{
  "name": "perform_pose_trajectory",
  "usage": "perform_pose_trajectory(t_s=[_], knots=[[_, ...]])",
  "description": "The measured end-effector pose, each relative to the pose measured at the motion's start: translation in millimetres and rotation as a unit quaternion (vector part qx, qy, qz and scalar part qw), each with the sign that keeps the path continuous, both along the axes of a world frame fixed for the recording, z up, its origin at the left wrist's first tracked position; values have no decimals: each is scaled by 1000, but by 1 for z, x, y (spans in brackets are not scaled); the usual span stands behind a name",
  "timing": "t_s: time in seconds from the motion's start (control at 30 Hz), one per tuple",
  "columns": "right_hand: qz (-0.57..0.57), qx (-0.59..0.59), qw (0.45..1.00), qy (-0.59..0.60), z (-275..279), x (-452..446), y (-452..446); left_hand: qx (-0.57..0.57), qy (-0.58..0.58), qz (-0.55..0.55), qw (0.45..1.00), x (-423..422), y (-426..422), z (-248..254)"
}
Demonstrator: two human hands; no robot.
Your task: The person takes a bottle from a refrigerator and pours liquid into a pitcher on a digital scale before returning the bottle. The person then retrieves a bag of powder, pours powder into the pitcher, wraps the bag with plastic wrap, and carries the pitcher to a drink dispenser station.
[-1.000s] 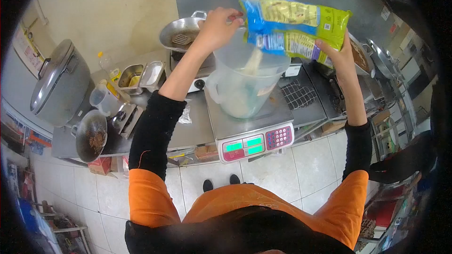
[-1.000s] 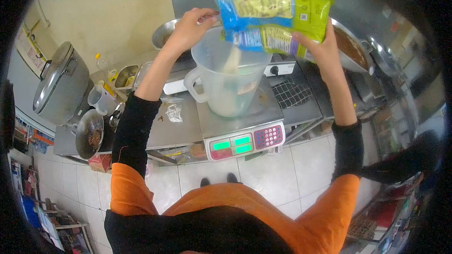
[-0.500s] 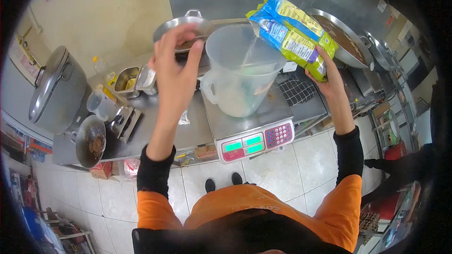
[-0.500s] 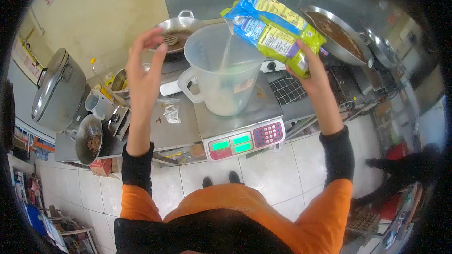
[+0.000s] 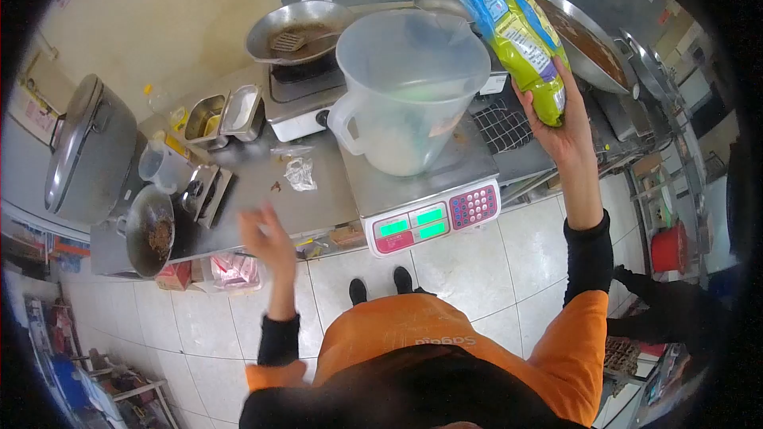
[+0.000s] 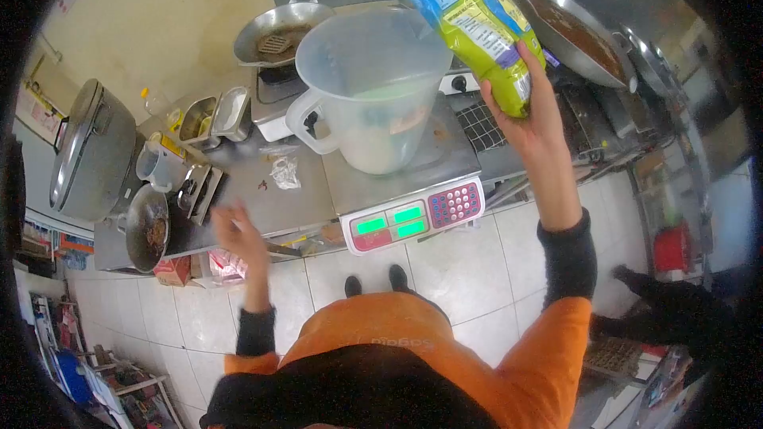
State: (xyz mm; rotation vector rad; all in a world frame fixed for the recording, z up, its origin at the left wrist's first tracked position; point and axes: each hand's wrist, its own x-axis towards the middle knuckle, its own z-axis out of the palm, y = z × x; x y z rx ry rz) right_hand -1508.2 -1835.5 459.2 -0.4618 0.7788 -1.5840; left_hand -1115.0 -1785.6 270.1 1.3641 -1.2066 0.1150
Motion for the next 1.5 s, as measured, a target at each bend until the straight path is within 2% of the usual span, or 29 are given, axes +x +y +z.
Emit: perform_pose_trajectory(t_s=[0.03, 0.07, 0.1, 0.13, 0.17, 0.23, 0.3, 0.43, 0.47, 0.5, 0.53, 0.57, 0.6, 0.63, 0.7, 0.8, 0.9, 1.0, 1.07, 1.17, 1.2, 1.23, 1.3, 1.37, 1.4, 1.5], knots=[[-15, 1, 1000, 13, 1, -1, 1, 106, -59, -17, 992, 9, 20, -73], [-18, 1, 1000, 11, 3, 0, 3, 262, -112, -38, 958, 18, 58, -151], [-49, 12, 997, 65, 7, 2, 5, 369, -88, -137, 915, 28, 110, -211], [-79, 22, 989, 119, 10, 3, 5, 489, -64, -243, 835, 35, 158, -247], [-81, 20, 989, 120, 12, 2, 3, 589, -27, -334, 736, 43, 201, -254], [-98, 1, 978, 184, 13, 1, 0, 659, 42, -427, 618, 48, 240, -265], [-89, -1, 977, 195, 14, -1, -1, 682, 111, -472, 548, 55, 232, -259], [-65, -12, 981, 181, 12, -3, -4, 692, 218, -499, 475, 69, 181, -241], [-65, -15, 983, 172, 11, -2, -4, 703, 292, -480, 437, 77, 166, -241], [-66, -20, 983, 169, 11, -1, -4, 721, 368, -457, 369, 85, 146, -235], [-79, -6, 983, 164, 12, 1, -3, 639, 563, -398, 342, 90, 127, -230], [-91, 8, 983, 159, 12, 2, -2, 611, 558, -392, 401, 82, 115, -184], [-93, 4, 983, 158, 10, 1, -1, 588, 530, -398, 464, 71, 114, -162], [-83, 2, 985, 154, 9, 0, 0, 581, 462, -414, 527, 60, 123, -161], [-81, -11, 986, 148, 14, -3, 3, 581, 323, -440, 603, 43, 147, -183], [-64, -10, 988, 141, 16, -9, 11, 608, 173, -455, 627, 44, 193, -228], [-92, 2, 985, 143, 19, -9, 14, 627, 114, -500, 586, 58, 217, -246], [-104, -1, 985, 140, 19, -6, 13, 607, 109, -588, 523, 70, 212, -260], [-92, -4, 988, 128, 18, -3, 11, 594, 162, -650, 445, 74, 185, -267], [-74, -5, 991, 110, 14, -3, 11, 707, 337, -578, 228, 99, 128, -255], [-66, -7, 992, 104, 11, -4, 11, 711, 350, -567, 223, 94, 132, -253], [-72, 2, 992, 103, 10, -3, 14, 717, 331, -553, 267, 88, 144, -251], [-84, -4, 992, 99, 13, 1, 18, 711, 239, -532, 394, 82, 188, -260], [-92, -5, 991, 99, 15, -1, 23, 688, 150, -506, 499, 90, 224, -264], [-84, -11, 991, 103, 15, -4, 24, 681, 118, -490, 531, 96, 235, -263], [-71, -8, 991, 118, 16, -3, 24, 669, 74, -460, 579, 109, 249, -263]])
